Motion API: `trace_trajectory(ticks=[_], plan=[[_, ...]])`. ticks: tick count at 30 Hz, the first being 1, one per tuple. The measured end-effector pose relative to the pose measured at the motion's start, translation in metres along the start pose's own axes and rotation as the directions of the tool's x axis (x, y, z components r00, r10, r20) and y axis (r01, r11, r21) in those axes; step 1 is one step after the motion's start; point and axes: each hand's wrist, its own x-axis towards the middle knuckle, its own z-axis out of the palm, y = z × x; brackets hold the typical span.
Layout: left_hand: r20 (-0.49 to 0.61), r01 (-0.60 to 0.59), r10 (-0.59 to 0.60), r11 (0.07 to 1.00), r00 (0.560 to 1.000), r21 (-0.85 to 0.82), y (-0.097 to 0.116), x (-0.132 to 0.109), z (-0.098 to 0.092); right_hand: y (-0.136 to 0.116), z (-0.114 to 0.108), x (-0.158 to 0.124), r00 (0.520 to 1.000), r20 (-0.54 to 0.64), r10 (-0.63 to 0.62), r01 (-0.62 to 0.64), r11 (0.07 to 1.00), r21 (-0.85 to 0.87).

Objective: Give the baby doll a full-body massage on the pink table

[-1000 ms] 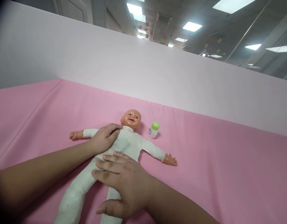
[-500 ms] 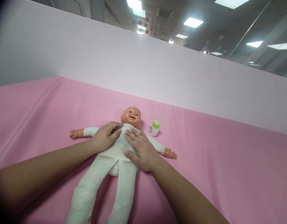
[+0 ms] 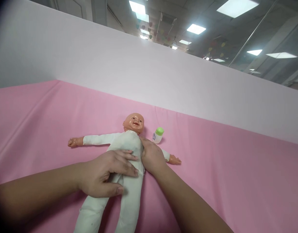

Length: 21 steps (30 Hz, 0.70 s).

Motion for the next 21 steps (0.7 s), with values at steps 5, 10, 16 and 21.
trace_trajectory(ticks=[5,10,16,21], plan=[[-0.086,0.118,-0.107,0.983,0.991,0.14,-0.025,-0.001,-0.011,0.0,0.0,0.0,0.999,0.021,-0.042,0.04,0.998,0.057],[-0.224,0.356,-0.308,0.907,0.925,0.224,-0.059,-0.007,-0.017,-0.002,0.0,-0.001,0.999,0.004,-0.044,0.044,0.998,0.048],[-0.458,0.566,-0.434,0.799,0.776,0.202,-0.067,-0.007,-0.017,0.003,0.001,-0.002,0.998,-0.016,-0.058,0.059,0.997,0.049],[-0.459,0.582,-0.445,0.785,0.769,0.215,-0.066,-0.005,-0.018,-0.009,-0.003,-0.016,0.965,-0.131,-0.228,0.239,0.968,0.079]])
